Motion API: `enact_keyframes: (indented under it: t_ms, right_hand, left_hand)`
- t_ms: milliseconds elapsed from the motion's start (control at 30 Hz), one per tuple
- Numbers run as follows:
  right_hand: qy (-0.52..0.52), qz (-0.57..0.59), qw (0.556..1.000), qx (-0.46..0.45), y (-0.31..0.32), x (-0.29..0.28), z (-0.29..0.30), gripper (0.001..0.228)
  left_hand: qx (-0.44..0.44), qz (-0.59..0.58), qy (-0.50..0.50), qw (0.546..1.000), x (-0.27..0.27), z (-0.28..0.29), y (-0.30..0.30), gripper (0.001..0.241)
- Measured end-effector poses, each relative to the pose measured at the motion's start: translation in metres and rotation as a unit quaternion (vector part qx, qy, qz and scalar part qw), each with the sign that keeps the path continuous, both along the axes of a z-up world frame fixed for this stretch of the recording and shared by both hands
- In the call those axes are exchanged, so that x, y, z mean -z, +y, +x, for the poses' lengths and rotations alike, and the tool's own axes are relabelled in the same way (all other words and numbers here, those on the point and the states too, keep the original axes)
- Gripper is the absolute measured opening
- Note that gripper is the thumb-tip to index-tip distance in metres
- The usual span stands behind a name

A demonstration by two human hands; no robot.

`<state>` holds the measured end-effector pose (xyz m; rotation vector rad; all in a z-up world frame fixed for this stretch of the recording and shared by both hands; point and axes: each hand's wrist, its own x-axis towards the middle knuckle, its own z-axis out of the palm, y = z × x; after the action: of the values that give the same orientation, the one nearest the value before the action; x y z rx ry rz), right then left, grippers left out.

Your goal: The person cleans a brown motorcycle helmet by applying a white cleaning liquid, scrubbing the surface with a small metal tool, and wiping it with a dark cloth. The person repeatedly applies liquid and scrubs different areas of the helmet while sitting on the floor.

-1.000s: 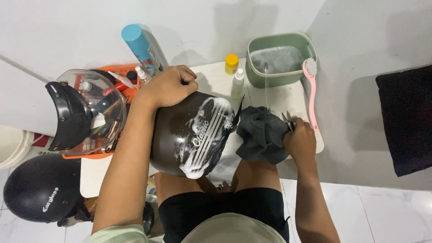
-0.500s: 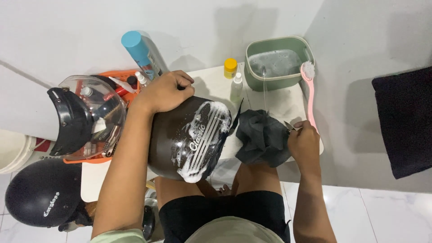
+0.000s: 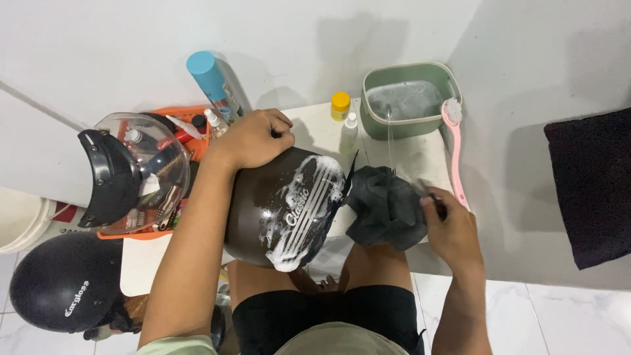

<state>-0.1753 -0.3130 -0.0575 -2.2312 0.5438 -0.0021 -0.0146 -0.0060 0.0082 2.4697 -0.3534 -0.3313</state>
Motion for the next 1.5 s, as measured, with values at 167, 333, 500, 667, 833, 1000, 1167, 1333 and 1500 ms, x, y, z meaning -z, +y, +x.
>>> enact_keyframes:
  t_ms: [167, 333, 500, 667, 833, 1000, 1167, 1333, 1500]
  right_hand:
    - [0.02, 0.053, 0.996, -0.07, 0.023, -0.025, -0.012, 0.036]
    - [-0.068, 0.108, 0.972, -0.198, 0.031, -0.025, -0.014, 0.032]
    - [-0.024, 0.124, 0.97, -0.206, 0.038, -0.042, -0.007, 0.037]
    - [-0.013, 0.121, 0.967, -0.224, 0.044, -0.049, -0.004, 0.038]
    - [0.022, 0.119, 0.969, -0.218, 0.05, -0.061, -0.003, 0.043]
    - [-0.01, 0.132, 0.969, -0.21, 0.049, -0.05, -0.002, 0.041]
    - [-0.019, 0.135, 0.971, -0.196, 0.045, -0.046, -0.003, 0.038]
    - [-0.048, 0.134, 0.979, -0.146, 0.031, -0.021, -0.001, 0.034]
    - [-0.127, 0.192, 0.965, -0.127, 0.024, 0.05, 0.003, 0.04]
  left_hand:
    - [0.001, 0.002, -0.007, 1.0, -0.001, -0.004, 0.0, 0.035]
    - [0.0, 0.002, -0.014, 1.0, 0.0, -0.004, 0.001, 0.038]
    - [0.001, -0.003, -0.015, 1.0, -0.001, -0.005, 0.0, 0.036]
    - [0.005, 0.002, -0.012, 1.0, 0.002, -0.001, 0.002, 0.036]
    - [0.01, 0.003, -0.019, 1.0, 0.005, 0.002, 0.004, 0.036]
    - [0.008, 0.007, -0.018, 1.0, 0.004, -0.002, 0.004, 0.035]
    - [0.004, 0.0, -0.013, 1.0, 0.003, -0.001, 0.005, 0.035]
    - [0.001, -0.005, -0.017, 1.0, 0.005, 0.0, 0.005, 0.036]
    - [-0.005, -0.013, -0.003, 1.0, 0.003, -0.001, 0.011, 0.036]
